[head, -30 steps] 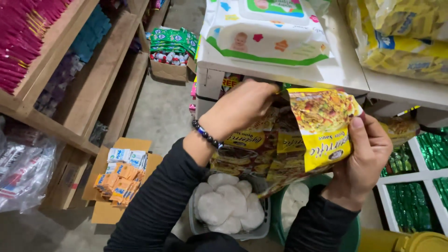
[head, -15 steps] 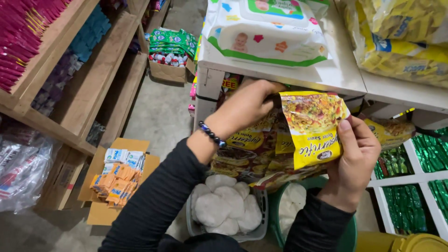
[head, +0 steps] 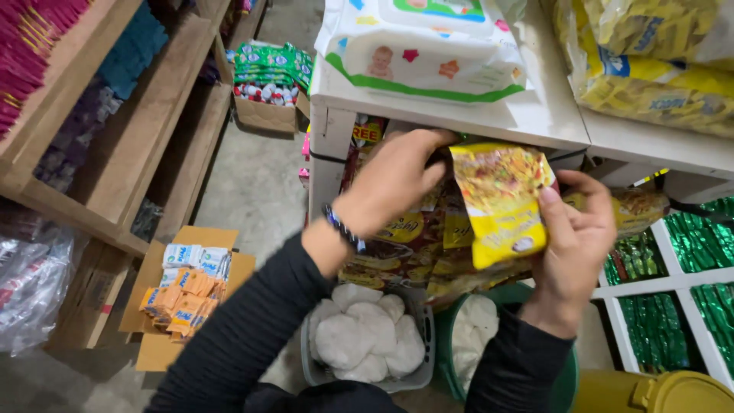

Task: Hanging individual sauce packets onto display strips on a store shelf.

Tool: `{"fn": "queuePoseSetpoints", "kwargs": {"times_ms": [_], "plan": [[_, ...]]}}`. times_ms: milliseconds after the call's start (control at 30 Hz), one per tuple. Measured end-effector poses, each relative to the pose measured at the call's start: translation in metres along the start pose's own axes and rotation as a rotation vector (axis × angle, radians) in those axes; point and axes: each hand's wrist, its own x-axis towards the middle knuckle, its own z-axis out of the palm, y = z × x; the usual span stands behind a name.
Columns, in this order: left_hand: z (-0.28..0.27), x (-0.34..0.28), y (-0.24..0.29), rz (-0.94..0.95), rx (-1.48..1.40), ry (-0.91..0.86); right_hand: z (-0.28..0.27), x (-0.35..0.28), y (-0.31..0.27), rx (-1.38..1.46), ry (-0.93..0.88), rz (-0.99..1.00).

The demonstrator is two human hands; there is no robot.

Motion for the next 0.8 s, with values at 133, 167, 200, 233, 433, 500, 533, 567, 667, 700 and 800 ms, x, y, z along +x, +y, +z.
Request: {"fn": "queuePoseSetpoints", "kwargs": {"times_ms": [133, 167, 200, 233, 433, 500, 533, 567, 667, 700, 800], "plan": [[0.011, -0.004, 0.006, 0.005, -0.04, 0.127, 0.006, -0.003, -0.011, 0.031, 0.029, 0.001], [0.015, -0.004, 0.004, -0.009, 0.003, 0.136, 0.003, -0.003, -0.008, -0.006, 0.016, -0.007], [0.017, 0.004, -0.006, -0.006, 0.004, 0.132, -0.001, 0.001, -0.002, -0.004, 0.021, -0.008], [0.02, 0.011, -0.016, -0.049, 0.075, 0.066, -0.005, 0.005, 0.004, -0.027, 0.004, -0.046], [0.031, 0.032, -0.049, -0.154, 0.169, -0.15, 0.001, 0.015, -0.001, -0.077, -0.015, -0.071], [0.017, 0.019, -0.026, -0.159, 0.113, -0.178, -0.004, 0.013, -0.002, -0.13, -0.03, -0.048], [0.003, 0.011, -0.006, -0.097, 0.045, -0.1, -0.008, 0.013, 0.001, -0.123, -0.017, -0.048], [-0.011, 0.004, 0.015, -0.034, -0.023, -0.023, -0.012, 0.014, 0.004, -0.116, -0.004, -0.048], [-0.009, 0.0, 0.026, 0.055, 0.019, 0.128, -0.011, 0.012, 0.001, -0.108, 0.001, -0.008], [-0.004, -0.001, 0.022, 0.05, 0.013, 0.125, -0.012, 0.011, 0.003, -0.114, 0.002, -0.002], [-0.001, 0.001, 0.011, 0.051, 0.11, 0.065, -0.007, 0.014, 0.006, -0.147, -0.012, -0.061]]}}
